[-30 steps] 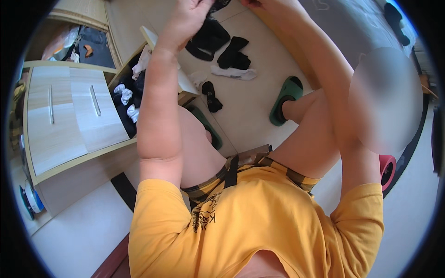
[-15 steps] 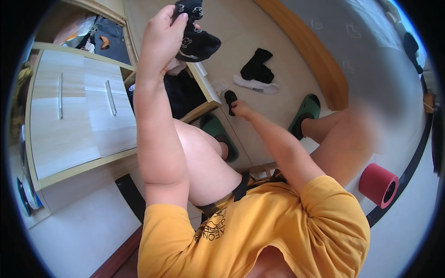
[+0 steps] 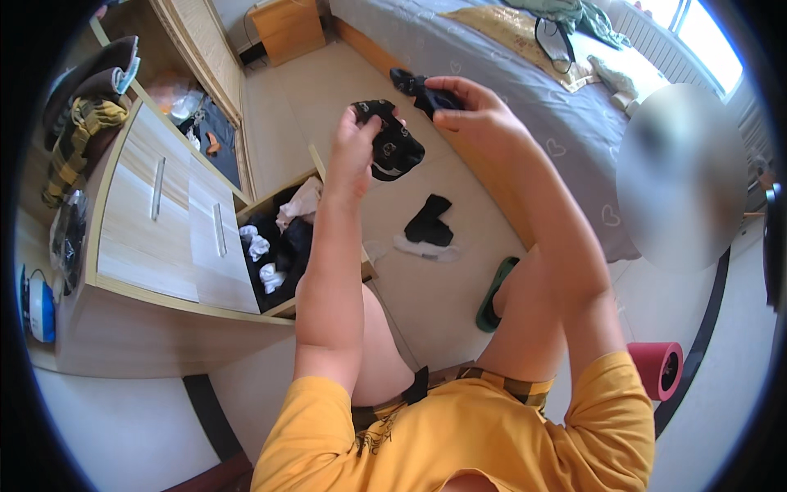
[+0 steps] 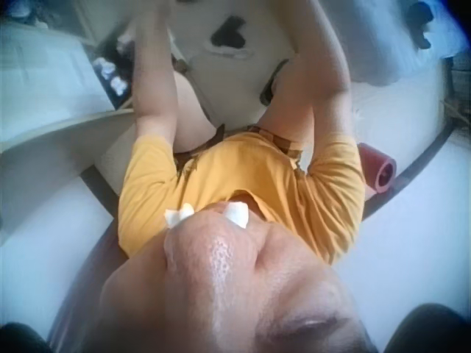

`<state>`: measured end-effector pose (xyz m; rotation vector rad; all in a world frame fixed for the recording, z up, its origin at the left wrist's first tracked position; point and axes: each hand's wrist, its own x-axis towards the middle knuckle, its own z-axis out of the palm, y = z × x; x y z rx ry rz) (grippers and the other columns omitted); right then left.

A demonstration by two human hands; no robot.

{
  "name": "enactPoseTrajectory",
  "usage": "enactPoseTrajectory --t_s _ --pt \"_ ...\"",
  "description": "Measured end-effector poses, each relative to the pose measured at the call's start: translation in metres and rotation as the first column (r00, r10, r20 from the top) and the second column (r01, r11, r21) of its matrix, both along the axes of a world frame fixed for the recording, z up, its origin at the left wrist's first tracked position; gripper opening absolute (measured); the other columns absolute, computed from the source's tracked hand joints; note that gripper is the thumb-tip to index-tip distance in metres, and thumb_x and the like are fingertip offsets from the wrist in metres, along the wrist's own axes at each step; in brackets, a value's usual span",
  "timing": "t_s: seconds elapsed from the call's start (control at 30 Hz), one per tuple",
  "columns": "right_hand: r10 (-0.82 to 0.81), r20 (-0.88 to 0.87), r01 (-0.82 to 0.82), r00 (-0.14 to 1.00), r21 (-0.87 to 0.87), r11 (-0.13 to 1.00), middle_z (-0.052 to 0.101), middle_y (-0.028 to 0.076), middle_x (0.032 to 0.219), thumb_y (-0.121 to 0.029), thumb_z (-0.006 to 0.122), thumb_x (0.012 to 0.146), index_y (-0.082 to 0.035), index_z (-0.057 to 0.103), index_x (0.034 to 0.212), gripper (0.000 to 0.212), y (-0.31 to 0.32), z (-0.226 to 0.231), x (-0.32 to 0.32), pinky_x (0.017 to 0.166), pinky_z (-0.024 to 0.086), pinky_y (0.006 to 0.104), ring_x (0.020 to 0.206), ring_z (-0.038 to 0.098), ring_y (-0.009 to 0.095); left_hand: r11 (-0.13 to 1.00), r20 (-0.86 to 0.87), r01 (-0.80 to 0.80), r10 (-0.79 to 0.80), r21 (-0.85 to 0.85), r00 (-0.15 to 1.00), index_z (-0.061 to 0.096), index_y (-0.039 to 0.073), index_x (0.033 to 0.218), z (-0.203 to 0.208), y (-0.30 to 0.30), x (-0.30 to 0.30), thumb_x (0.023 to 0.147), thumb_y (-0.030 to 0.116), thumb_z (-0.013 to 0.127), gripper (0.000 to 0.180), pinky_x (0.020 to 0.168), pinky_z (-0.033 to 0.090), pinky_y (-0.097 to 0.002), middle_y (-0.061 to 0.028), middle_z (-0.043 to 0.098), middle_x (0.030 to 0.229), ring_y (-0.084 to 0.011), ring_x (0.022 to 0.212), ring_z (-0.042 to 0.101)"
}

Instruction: The person folds several pieces of clothing, including a light-colored cloth, black underwear, and socks, while sitting on the floor. The folded items are placed into an open drawer of a nearby cabinet.

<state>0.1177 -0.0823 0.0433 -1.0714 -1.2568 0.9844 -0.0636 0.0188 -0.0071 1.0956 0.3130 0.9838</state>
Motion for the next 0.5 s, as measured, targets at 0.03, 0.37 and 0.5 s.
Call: enactPoseTrajectory --t_s 0.03,0.37,0.5 --pt "-0.001 -0.064 0.006 0.998 0.075 0.997 0.058 0.005 0.110 -0.002 0.070 0.077 0.001 0.049 0.126 0.053 -0.010 -0.002 -0.002 0.092 0.042 0.0257 0.100 0.054 0.012 1.000 0.068 0.027 -0.026 -0.005 0.997 0.045 0.003 0.119 0.003 -0.004 0.006 0.092 0.004 0.050 0.028 0.086 0.052 -0.0332 -0.0149 0.063 0.108 -0.0208 0.098 0.063" --pt "-0.269 -0.536 0.312 0.800 -0.010 0.950 0.062 0.011 0.103 -0.003 0.049 0.091 0.005 0.056 0.111 0.023 -0.021 -0.027 0.007 0.081 0.051 0.0301 0.092 0.062 0.020 0.999 -0.309 0.010 0.001 0.034 0.951 0.055 0.002 0.110 -0.015 -0.015 0.027 0.091 0.012 0.053 0.021 0.078 0.050 -0.0263 -0.0062 0.064 0.097 -0.0135 0.085 0.062" --pt "-0.213 -0.084 0.226 0.973 0.218 0.949 0.063 0.009 0.100 0.011 0.044 0.080 0.002 0.059 0.110 0.035 -0.031 -0.024 -0.003 0.083 0.048 0.0270 0.091 0.061 0.018 0.933 -0.018 0.183 -0.198 -0.308 0.980 0.056 0.002 0.110 -0.018 -0.017 0.032 0.094 0.019 0.051 0.023 0.083 0.050 -0.0309 -0.0090 0.064 0.098 -0.0182 0.090 0.062"
